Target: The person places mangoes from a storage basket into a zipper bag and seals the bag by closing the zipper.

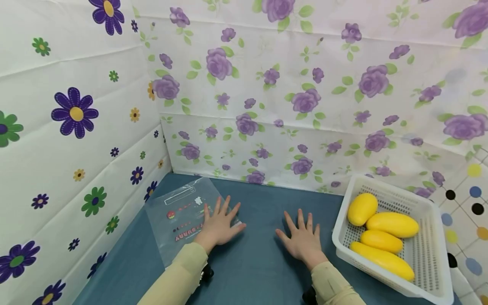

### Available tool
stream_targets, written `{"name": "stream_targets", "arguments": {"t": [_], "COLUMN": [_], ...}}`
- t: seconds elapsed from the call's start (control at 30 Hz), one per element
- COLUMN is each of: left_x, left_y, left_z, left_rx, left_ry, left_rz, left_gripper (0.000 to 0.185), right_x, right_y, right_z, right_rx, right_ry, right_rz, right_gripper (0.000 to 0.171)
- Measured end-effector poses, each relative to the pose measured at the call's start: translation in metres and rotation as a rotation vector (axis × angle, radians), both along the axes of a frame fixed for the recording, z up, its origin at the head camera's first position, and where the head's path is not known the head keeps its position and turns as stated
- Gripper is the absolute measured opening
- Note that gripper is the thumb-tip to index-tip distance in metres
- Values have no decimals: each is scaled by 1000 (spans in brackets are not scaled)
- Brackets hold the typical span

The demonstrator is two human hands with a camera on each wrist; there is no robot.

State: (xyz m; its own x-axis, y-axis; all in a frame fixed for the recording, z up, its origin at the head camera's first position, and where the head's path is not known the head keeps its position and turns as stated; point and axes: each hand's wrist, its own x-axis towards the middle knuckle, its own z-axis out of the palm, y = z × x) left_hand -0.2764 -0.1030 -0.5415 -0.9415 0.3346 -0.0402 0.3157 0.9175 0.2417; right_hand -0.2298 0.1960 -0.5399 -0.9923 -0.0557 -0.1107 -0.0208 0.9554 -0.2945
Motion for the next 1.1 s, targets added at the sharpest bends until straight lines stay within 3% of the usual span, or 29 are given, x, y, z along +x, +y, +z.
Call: {"name": "stream_targets", "arguments": {"t": [0.2,0.5,0.7,1.1], "left_x": [6,17,31,68], "left_y": [-4,-21,-41,-89], "left_z": [9,14,20,21], "left_rx": [66,99,107,54], "left_ry": [14,-23,-41,-66], "left_rz": [21,33,48,114], "left_gripper": [76,69,64,68], "right_x": [3,2,1,7], "right_y": [0,0,-2,-7], "right_z": [1,2,5,9], "right_rx": [-23,-37,-32,-9], "right_ry": [25,-24,-39,-5], "right_rz": [23,25,37,71], "right_gripper": [76,76,74,71]}}
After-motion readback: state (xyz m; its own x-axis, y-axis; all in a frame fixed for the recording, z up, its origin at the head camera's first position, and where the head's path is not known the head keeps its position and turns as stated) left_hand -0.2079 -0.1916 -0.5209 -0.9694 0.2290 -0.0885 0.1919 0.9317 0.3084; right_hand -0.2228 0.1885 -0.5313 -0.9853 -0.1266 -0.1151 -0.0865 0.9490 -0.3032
